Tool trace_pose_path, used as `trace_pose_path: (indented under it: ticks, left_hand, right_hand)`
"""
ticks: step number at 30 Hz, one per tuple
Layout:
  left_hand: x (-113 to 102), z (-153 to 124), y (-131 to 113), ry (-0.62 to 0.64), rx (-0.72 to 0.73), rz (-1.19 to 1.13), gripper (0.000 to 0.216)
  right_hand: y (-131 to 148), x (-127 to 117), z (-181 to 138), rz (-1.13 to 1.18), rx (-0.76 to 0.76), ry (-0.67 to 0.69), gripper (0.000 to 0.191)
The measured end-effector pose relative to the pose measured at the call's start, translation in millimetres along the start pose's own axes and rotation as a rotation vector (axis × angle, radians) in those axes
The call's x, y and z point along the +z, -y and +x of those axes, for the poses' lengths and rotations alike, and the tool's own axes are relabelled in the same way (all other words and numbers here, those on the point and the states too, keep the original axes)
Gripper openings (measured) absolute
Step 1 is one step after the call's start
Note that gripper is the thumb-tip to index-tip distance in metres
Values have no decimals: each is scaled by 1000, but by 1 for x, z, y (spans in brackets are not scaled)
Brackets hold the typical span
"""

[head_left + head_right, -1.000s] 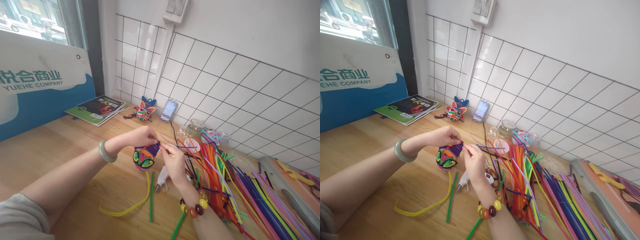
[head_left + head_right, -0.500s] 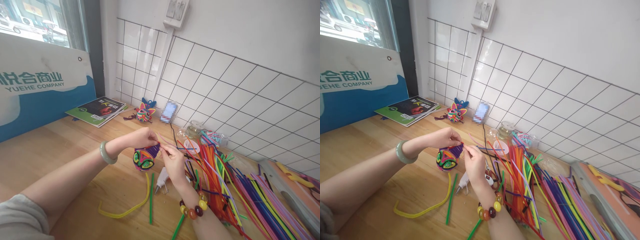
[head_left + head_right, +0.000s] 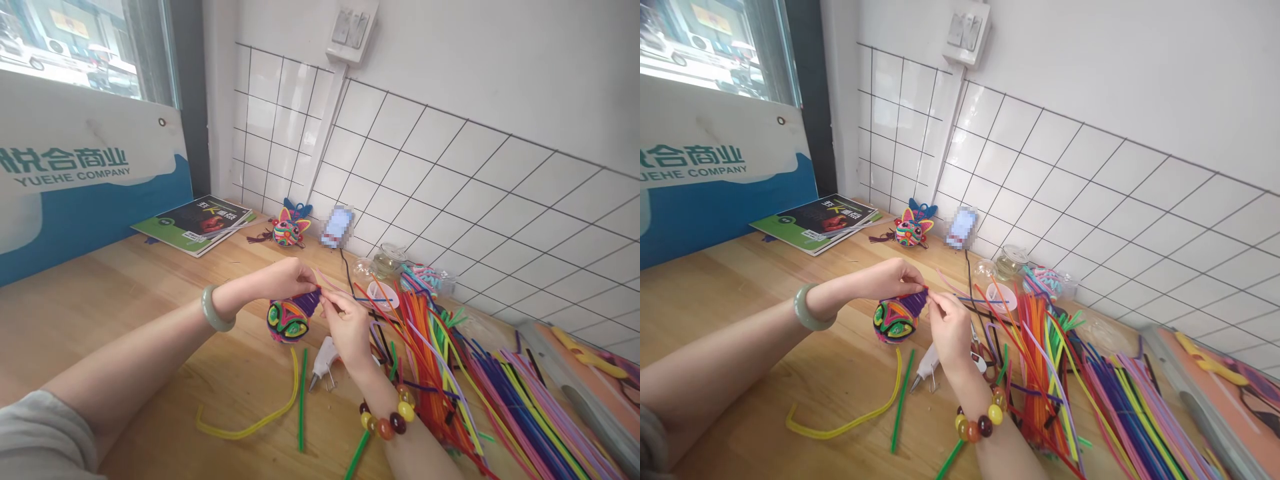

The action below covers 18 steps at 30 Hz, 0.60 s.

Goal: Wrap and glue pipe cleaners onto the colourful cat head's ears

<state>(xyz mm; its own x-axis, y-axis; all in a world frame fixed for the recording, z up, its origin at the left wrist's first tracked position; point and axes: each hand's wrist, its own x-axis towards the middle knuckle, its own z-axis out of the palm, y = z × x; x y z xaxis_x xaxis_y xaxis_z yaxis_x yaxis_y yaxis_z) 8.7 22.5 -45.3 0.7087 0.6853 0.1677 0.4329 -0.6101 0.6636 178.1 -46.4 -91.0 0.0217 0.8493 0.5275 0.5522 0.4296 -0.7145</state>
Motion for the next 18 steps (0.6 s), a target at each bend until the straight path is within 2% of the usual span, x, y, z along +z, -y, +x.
trace_pose_path:
  ticks: [18]
  left_hand:
    - [-2,0,-1,24,28,-22,28]
  right_hand:
    - [0,-1,-1,-1,8,-6,21]
